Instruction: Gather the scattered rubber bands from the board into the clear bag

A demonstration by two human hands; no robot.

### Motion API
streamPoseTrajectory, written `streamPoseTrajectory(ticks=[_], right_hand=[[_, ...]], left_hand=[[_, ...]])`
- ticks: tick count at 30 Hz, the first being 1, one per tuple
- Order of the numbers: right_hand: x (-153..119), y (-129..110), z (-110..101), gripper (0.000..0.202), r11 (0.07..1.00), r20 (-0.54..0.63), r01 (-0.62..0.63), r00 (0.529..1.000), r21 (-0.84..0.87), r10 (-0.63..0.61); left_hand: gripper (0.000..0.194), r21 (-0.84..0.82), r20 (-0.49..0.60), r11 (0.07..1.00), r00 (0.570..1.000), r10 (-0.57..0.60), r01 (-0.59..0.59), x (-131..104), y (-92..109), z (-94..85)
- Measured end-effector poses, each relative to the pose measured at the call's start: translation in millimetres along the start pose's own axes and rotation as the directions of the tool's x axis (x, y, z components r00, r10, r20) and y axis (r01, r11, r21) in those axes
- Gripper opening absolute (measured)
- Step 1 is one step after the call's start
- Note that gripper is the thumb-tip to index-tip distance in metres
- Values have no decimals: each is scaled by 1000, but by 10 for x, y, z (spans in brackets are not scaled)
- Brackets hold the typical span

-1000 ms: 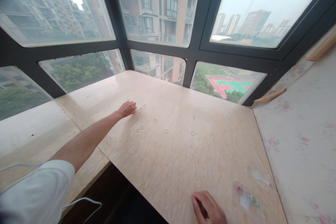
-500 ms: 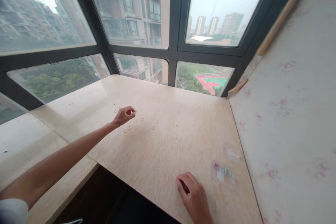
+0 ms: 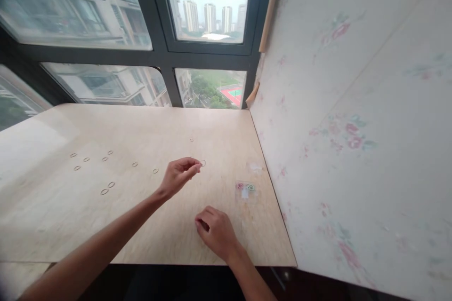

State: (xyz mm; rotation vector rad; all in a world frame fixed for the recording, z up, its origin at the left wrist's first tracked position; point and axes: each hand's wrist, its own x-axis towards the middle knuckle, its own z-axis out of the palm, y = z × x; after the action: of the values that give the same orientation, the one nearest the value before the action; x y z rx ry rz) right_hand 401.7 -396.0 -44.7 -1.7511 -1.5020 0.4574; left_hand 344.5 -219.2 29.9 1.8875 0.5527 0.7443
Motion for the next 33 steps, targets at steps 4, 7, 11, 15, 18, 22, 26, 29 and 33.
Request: streamPoseTrajectory(ticks=[4, 7, 11, 15, 18, 22, 26, 29, 33], right_hand=[[-4, 17, -9, 12, 1000, -3, -15, 1000, 13, 15], [-7, 28, -15, 12, 1000, 8, -26, 1000, -1, 26], [-5, 51, -9, 14, 999, 17, -34, 999, -35, 34], [-5, 68, -8, 14, 999, 7, -46, 999, -28, 47], [-7, 65, -18, 14, 999, 6, -47, 999, 20, 47], [-8, 68, -21, 14, 991, -29, -45, 998, 122, 49], [-7, 68, -28, 14, 982, -53, -45, 997, 184, 55], [-11, 44, -56, 14, 979, -39, -44, 998, 200, 53], [-22, 16, -76, 14, 981, -30, -40, 998, 189, 47]], left_hand=[[17, 161, 209, 978, 973, 101, -136, 68, 106, 632], [18, 262, 341, 942, 933, 111, -208, 129, 105, 978], [18, 353, 464, 898, 882, 76, -264, 157, 64, 1249], [18, 396, 508, 875, 860, 45, -279, 158, -2, 1335], [20, 380, 476, 895, 879, 26, -233, 160, -56, 1305], [19, 334, 387, 934, 922, -14, -126, 132, -121, 1156], [11, 307, 222, 951, 969, -107, 35, 20, -244, 910], [3, 323, 83, 935, 980, -182, 147, -116, -384, 678], [6, 405, -34, 886, 972, -233, 226, -332, -548, 326]])
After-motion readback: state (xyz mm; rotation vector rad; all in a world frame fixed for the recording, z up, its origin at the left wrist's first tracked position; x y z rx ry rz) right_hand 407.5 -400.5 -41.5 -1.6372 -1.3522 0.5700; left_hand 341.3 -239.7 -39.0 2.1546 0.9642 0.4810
